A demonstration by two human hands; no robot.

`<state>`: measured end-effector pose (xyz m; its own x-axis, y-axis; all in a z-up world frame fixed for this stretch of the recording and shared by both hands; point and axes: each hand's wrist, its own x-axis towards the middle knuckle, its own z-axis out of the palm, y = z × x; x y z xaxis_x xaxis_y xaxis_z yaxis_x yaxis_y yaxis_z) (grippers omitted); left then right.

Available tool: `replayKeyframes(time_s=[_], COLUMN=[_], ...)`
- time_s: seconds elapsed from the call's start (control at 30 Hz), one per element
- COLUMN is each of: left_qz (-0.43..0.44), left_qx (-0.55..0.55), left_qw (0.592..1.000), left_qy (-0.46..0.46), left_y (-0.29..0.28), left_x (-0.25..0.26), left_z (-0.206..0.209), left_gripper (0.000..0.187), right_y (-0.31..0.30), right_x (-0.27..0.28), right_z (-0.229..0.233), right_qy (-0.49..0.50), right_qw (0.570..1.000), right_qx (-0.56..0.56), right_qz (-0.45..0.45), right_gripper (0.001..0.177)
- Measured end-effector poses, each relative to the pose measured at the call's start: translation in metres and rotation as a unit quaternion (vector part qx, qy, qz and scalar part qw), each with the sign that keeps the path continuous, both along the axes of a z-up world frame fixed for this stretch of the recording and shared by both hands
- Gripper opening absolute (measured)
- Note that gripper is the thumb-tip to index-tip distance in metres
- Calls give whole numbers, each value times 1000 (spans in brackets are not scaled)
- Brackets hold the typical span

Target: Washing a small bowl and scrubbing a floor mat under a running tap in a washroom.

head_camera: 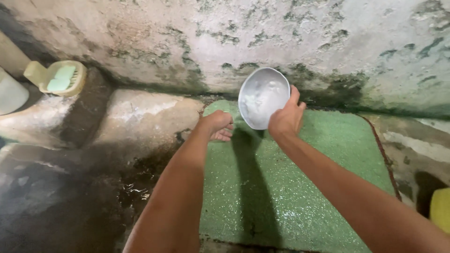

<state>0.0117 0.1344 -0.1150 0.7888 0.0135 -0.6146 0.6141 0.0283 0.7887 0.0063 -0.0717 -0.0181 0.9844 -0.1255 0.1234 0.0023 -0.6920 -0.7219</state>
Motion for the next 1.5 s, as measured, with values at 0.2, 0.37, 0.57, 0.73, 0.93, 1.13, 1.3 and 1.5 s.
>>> replayKeyframes(time_s=[0.2, 0.37, 0.57, 0.73, 0.93, 1.13, 1.3, 1.5], left_qz=[-126, -240, -332, -324, -334, -363, -337, -404], left_qx=[394, 491, 582, 610, 607, 583, 554, 559], left_qw=[902, 827, 738, 715, 717, 727, 758, 724], left_qy=[-124, -132, -84, -108, -78, 0, 72, 22], left_y=[-24, -84, -106, -105, -109, -129, -152, -218], left_x=[30, -50, -75, -74, -67, -61, -57, -27], left_z=[-63, 22, 28, 16, 29, 40, 49, 44], left_gripper=[50, 71, 96, 95, 96, 101, 102, 95], right_y=[-97, -183, -256, -285, -349, -378, -414, -500], right_x=[15, 18, 16, 3, 3, -51, -110, -180], right_z=[-47, -58, -68, -75, -89, -27, 36, 48], right_qy=[-94, -72, 27, 107, 163, 319, 391, 395], right_qw=[993, 991, 977, 939, 933, 902, 899, 882], right_qx=[-69, -95, -49, 98, 305, 287, 198, 256], right_qz=[5, -63, -205, -311, -94, 35, 10, -34], right_gripper=[80, 82, 88, 78, 52, 46, 49, 54])
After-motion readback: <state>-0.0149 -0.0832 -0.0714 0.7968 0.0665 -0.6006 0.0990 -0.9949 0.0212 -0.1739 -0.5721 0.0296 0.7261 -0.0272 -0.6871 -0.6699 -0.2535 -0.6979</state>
